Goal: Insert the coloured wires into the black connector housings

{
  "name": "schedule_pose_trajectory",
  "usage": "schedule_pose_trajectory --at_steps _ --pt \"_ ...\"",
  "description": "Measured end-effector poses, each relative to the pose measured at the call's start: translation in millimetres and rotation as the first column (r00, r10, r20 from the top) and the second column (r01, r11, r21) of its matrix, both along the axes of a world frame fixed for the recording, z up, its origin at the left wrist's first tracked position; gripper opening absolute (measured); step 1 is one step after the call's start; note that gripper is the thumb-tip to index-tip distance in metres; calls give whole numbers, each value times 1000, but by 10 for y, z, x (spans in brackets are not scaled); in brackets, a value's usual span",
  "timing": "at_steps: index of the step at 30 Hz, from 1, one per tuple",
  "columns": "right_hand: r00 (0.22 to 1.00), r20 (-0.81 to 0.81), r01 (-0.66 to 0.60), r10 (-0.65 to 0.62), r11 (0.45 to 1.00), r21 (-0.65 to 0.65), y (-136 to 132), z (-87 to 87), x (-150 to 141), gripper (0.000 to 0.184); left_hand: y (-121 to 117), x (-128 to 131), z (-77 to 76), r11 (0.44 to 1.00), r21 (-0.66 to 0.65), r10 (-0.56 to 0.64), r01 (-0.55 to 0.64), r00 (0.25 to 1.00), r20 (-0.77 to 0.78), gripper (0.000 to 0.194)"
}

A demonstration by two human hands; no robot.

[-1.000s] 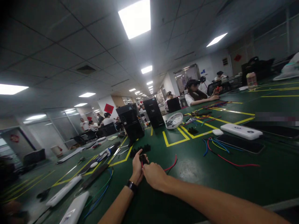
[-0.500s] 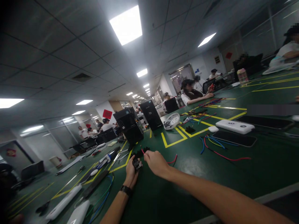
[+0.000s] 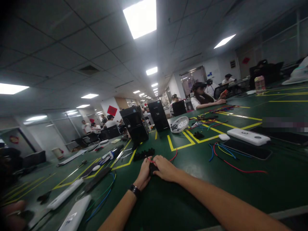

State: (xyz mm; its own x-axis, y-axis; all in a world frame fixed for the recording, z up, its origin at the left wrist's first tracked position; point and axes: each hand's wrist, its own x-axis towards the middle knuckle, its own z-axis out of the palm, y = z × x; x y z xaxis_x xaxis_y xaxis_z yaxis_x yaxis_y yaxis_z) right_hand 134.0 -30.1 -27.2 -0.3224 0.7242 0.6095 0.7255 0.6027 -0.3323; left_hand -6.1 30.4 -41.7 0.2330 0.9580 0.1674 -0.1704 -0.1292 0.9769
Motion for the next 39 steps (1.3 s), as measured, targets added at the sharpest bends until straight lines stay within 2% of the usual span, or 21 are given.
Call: schedule_pose_trajectory --at_steps 1,3,5,7,10,12,15,17,21,25,39 --pt "1000 1 5 -5 1000 -26 48 -32 56 28 -12 -8 21 1000 12 8 -7 999 -53 47" --pt "999 -10 49 -50 996 -70 149 -94 192 24 -56 -19 61 993 87 100 -84 977 -189 48" --pt "992 -24 120 -123 987 -107 254 -140 344 21 -138 -21 94 958 242 229 -154 920 -319 45" --pt "984 -11 177 -180 976 -126 365 -166 484 17 -261 -8 123 902 416 296 -115 867 -401 36" --pt "974 35 224 -222 969 -103 550 -166 616 12 -491 36 194 805 576 221 139 831 -510 26" --pt "966 73 254 -249 963 -87 689 -154 648 11 -633 67 267 702 610 154 368 758 -633 24" --pt "957 126 274 -263 958 -80 914 -138 646 14 -758 89 370 511 557 123 655 586 -801 24" --pt "958 141 264 -251 961 -82 1065 -140 633 16 -772 91 403 452 521 128 724 525 -841 25" --pt "967 156 218 -203 973 -81 1314 -165 601 15 -711 95 391 438 515 123 737 518 -846 26" --pt "971 172 179 -164 981 -76 1439 -170 559 11 -654 107 367 436 497 89 750 514 -853 28" --pt "955 253 175 -155 983 -60 1477 -150 509 16 -587 105 324 488 469 -15 736 544 -839 32"
